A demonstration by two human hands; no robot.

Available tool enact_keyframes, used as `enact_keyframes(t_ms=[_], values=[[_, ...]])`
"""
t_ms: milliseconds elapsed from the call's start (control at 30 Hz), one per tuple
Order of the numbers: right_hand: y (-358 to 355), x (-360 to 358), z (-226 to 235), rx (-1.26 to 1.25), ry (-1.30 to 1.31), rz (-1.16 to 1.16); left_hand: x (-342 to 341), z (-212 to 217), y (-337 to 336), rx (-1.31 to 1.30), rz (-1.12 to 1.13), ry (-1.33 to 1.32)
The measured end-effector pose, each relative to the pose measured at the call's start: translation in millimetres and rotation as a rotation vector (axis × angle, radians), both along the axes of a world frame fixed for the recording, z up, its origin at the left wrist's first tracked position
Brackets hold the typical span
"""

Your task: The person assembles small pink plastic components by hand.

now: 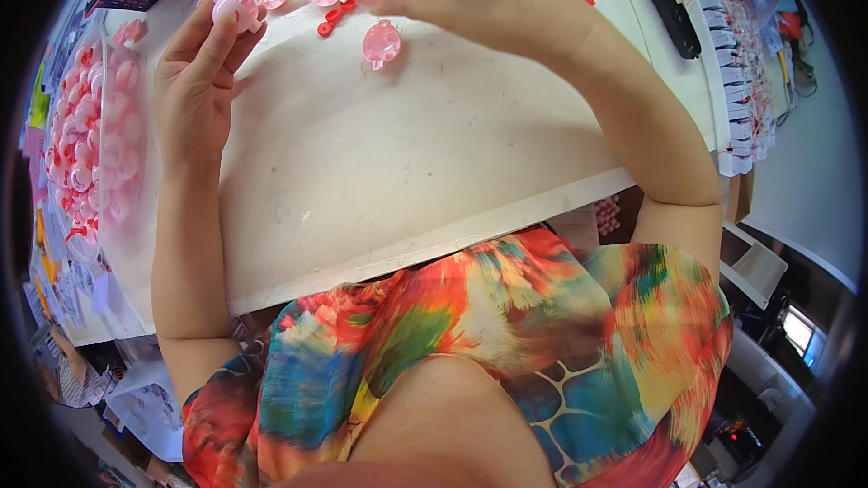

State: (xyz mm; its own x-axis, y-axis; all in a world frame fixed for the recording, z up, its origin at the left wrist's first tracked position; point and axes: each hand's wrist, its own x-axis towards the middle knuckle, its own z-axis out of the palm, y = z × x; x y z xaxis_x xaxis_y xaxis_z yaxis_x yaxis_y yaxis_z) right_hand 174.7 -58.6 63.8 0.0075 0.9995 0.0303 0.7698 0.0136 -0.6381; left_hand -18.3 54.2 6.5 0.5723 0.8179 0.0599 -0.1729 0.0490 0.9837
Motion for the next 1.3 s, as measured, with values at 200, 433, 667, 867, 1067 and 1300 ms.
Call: enact_keyframes(t_ms=[200,433,667,867,1067,1300], values=[[12,13,-39,0.341,-0.310,0.124,4,1,-5,-0.022,-0.067,-0.025],[15,13,-19,-0.250,0.678,-0.217,-2,0,-6,-0.132,-0.187,-0.060],[0,15,-41,-0.298,1.138,-0.238,4,5,-17,-0.237,-0.315,-0.010],[0,15,-28,-0.107,0.643,-0.242,5,3,-11,-0.209,-0.292,0.003],[-9,11,-27,0.286,-0.236,0.077,2,1,-10,-0.179,-0.210,0.073],[-11,8,-43,-0.123,0.064,0.041,3,-1,-9,-0.191,-0.247,0.044]])
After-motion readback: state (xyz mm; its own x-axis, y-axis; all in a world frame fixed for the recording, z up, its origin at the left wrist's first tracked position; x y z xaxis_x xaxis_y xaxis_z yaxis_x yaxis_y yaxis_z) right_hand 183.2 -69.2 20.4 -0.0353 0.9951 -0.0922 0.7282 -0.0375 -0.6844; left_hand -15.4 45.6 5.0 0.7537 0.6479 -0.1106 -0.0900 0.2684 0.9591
